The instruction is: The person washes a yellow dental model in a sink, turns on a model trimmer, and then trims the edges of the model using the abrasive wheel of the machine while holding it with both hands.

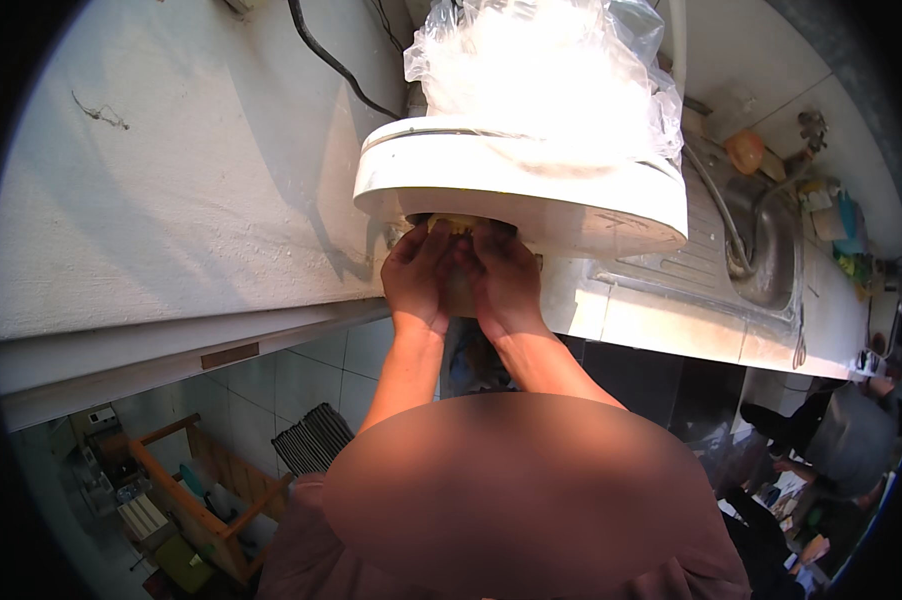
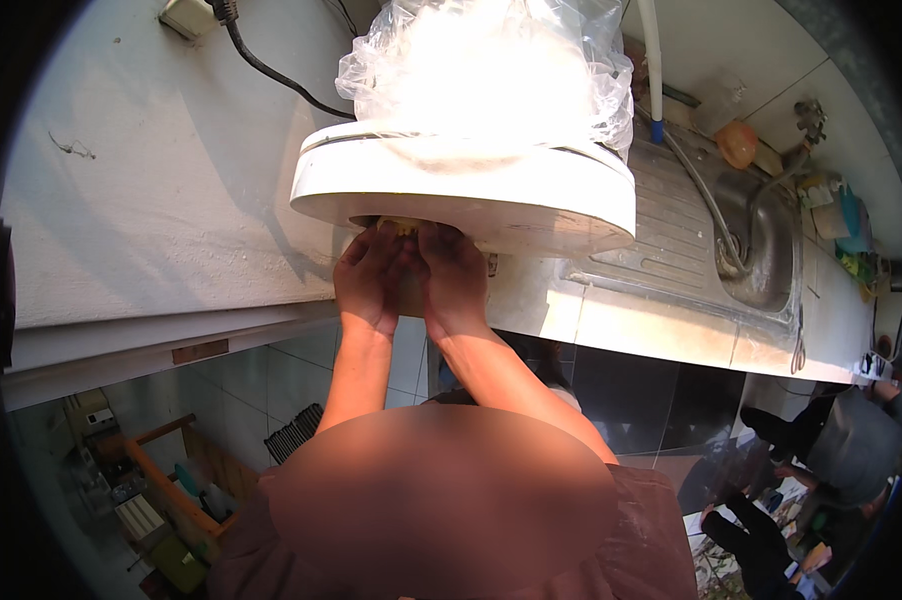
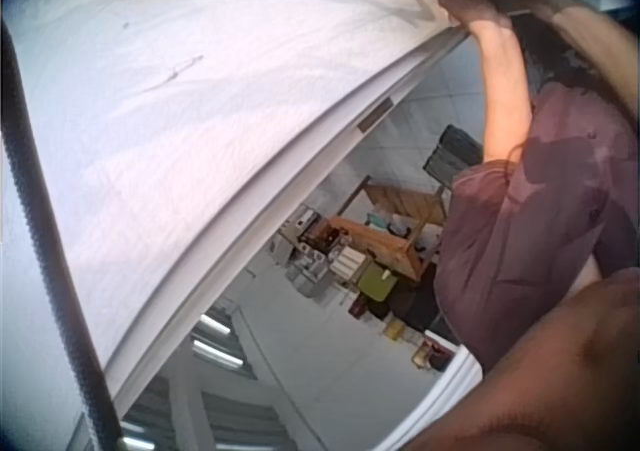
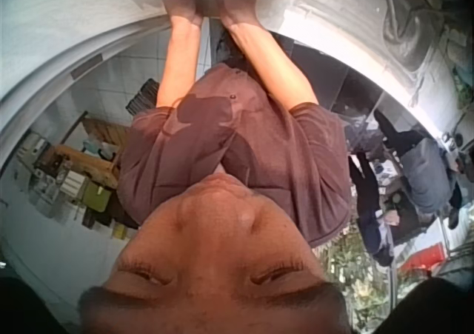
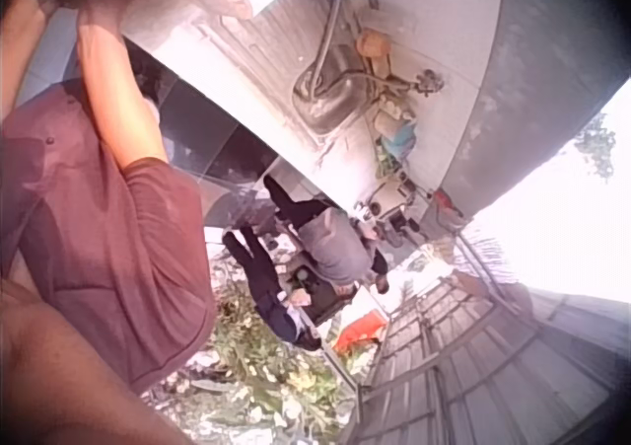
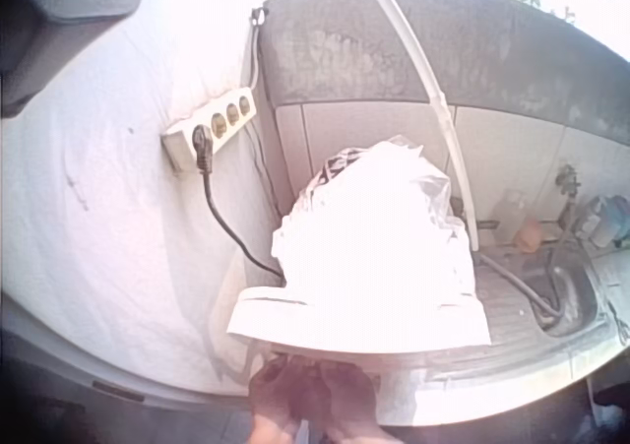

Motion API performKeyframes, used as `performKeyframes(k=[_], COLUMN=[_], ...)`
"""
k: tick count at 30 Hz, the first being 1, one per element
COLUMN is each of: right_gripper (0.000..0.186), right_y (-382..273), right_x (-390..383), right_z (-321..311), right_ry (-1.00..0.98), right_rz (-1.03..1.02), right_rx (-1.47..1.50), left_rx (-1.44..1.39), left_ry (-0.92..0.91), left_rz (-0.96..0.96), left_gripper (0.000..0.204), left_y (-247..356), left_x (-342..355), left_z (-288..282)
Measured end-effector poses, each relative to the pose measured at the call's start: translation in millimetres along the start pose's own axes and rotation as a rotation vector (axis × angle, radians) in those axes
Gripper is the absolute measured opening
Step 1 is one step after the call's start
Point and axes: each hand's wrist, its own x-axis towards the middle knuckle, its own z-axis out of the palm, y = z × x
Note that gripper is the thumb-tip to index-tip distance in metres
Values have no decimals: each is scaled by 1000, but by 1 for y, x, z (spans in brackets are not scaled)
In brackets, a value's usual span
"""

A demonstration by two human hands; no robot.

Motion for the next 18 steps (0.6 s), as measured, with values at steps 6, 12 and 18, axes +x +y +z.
performKeyframes(k=[6, 12, 18], right_gripper=[11, 11, 10], right_y=[0, 1, 3], right_x=[-2, 1, 2], right_z=[1, 1, 1], right_ry=[21, 29, 42], right_rz=[-6, -9, -18], right_rx=[-8, -26, -25], left_rx=[-2, -22, -21], left_ry=[21, 26, 27], left_rz=[21, 23, 20], left_gripper=[21, 18, 18], left_y=[0, -1, -3], left_x=[-4, -1, 0], left_z=[4, 6, 5])
